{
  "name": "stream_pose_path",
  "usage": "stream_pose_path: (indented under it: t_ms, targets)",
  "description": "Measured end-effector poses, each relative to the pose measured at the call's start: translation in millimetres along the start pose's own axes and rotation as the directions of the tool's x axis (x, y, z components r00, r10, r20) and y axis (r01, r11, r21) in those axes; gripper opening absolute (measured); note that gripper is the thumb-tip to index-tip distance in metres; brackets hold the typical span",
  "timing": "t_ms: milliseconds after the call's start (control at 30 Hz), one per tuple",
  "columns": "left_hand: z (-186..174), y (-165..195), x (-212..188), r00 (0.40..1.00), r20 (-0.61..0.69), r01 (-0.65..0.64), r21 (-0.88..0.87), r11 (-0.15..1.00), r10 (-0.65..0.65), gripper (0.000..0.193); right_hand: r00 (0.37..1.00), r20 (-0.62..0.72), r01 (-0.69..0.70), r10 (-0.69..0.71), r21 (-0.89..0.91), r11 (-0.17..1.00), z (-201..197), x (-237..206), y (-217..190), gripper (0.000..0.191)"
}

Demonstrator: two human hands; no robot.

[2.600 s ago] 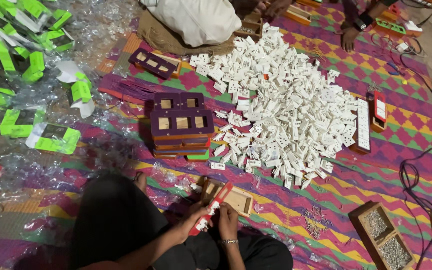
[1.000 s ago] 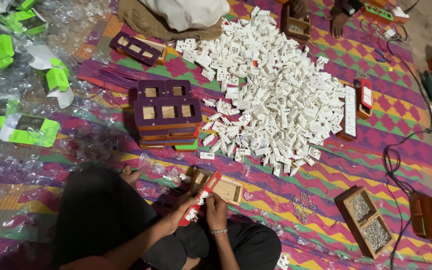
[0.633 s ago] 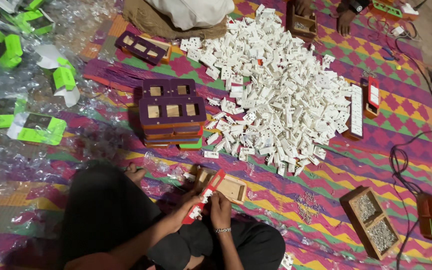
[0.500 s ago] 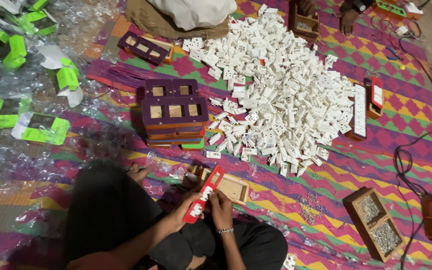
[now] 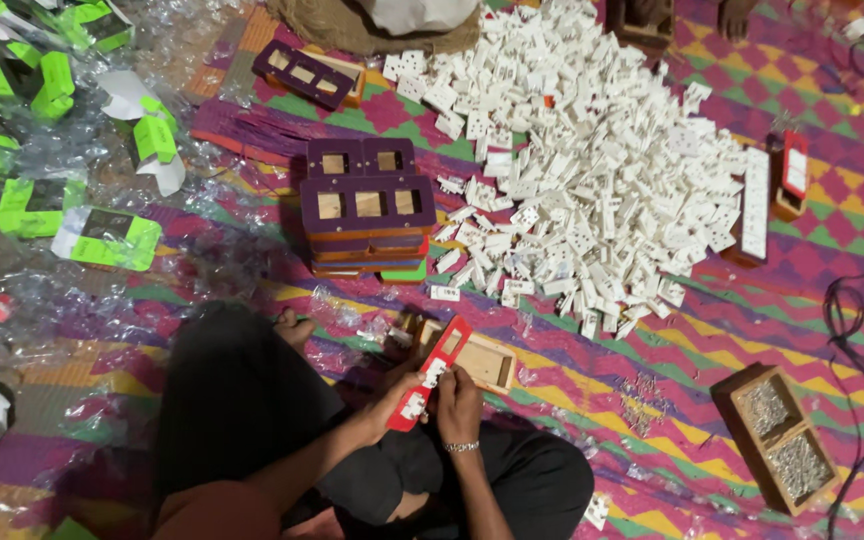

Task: The person sits on a floor mat assembling electrical switch and socket plates. They pick white switch modules from a large pile, press them into red, blue, and purple plastic frames, take small screws from a wooden box, and set finished plates aside.

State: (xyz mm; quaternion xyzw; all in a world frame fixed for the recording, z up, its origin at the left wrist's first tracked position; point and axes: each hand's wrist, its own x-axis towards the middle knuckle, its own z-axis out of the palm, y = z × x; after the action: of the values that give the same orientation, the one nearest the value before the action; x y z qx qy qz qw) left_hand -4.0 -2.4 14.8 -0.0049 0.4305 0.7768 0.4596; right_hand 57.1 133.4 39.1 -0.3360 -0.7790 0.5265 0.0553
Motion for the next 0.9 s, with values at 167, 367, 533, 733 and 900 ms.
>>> stream_pose_path:
  t_ms: [167,367,533,733,900]
  targets:
    - [-3.8,-8.5,5.4,0.999,-0.035,0.008,0.003,1.0,-0.008,0.049,0.989,-0.053,0.133,-0.135,-0.031,0.991,4.3,0.7,4.2,0.029]
    - [-27.1,-31.7,8.1,0.976,0.153,0.187,-0.245,0.951,-0.153,0.057,0.999,-0.033,0.024,-0.017,0.201,0.979,10.7,9.0,47.7,0.027]
    - [-25.1,-20.6,3.6,0.95,0.29,0.219,-0.351,0.911,-0.117,0.063,0.997,0.001,-0.071,0.077,0.397,0.915,-5.2,13.3,50.9,0.033]
    - [-12.5,7.1,-4.9,0.931,0.353,0.264,-0.466,0.844,-0.096,0.063,0.988,0.123,-0.142,0.089,0.543,0.828,-18.4,-2.4,3.5,0.025]
    - [-15.9,9.6,-7.0,0.922,0.383,0.261,-0.486,0.834,-0.065,0.062,0.976,0.206,-0.181,0.065,0.617,0.766,-24.6,-11.3,-21.7,0.021]
